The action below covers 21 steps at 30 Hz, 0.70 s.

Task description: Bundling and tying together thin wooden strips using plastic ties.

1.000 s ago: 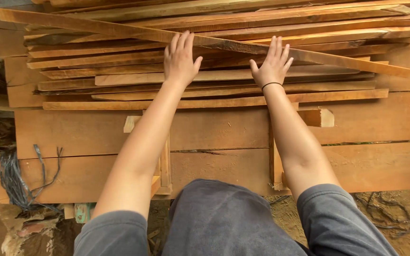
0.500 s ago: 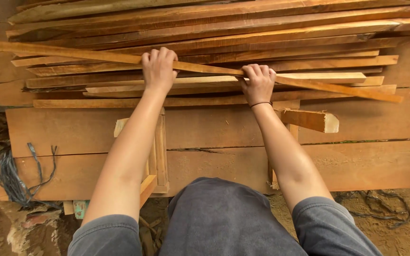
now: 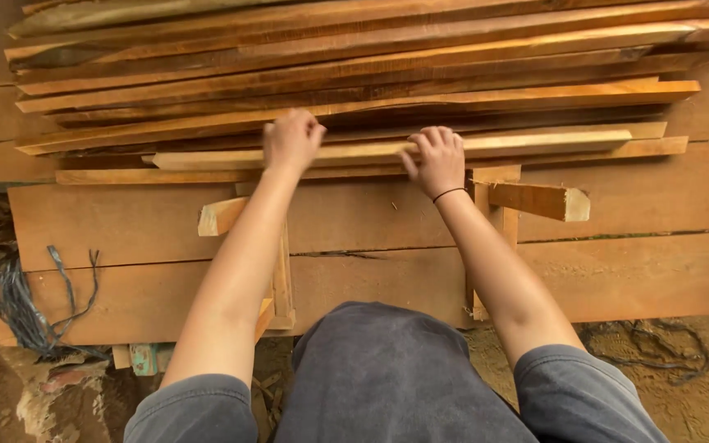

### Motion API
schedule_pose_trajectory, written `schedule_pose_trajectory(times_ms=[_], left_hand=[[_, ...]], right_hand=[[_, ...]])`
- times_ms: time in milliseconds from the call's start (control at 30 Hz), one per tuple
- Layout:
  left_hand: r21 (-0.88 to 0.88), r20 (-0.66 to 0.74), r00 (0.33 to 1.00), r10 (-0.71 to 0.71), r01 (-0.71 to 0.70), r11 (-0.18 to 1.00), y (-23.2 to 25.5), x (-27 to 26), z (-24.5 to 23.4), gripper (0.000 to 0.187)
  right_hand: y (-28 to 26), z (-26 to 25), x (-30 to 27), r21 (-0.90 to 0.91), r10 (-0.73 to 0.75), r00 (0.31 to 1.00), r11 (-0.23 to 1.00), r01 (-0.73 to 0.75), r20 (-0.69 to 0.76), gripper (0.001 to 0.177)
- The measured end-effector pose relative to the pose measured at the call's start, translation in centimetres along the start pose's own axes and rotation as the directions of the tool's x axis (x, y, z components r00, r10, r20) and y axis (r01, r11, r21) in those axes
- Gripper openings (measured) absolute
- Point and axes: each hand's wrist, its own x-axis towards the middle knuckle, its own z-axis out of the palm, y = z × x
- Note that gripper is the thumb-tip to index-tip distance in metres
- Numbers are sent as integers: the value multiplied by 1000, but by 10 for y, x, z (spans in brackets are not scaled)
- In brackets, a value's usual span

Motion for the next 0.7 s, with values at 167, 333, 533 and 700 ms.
schedule_pose_trajectory(times_ms=[167,333,533,700], left_hand=[[167,249,965,81,-125,978,19,-36,24,45],[180,159,985,62,-90,979,22,-54,13,33],[132,95,995,25,-37,991,35,-70,-55,37],[123,75,989,124,-132,984,71,-93,-128,50]], right_hand=[[6,6,-12,-126,60,974,992,-33,218,59],[8,-5,-9,-121,34,978,993,-9,205,49],[-26,-71,7,-80,-37,999,996,37,-1,48],[-41,-135,16,-101,-145,980,986,133,-134,52]])
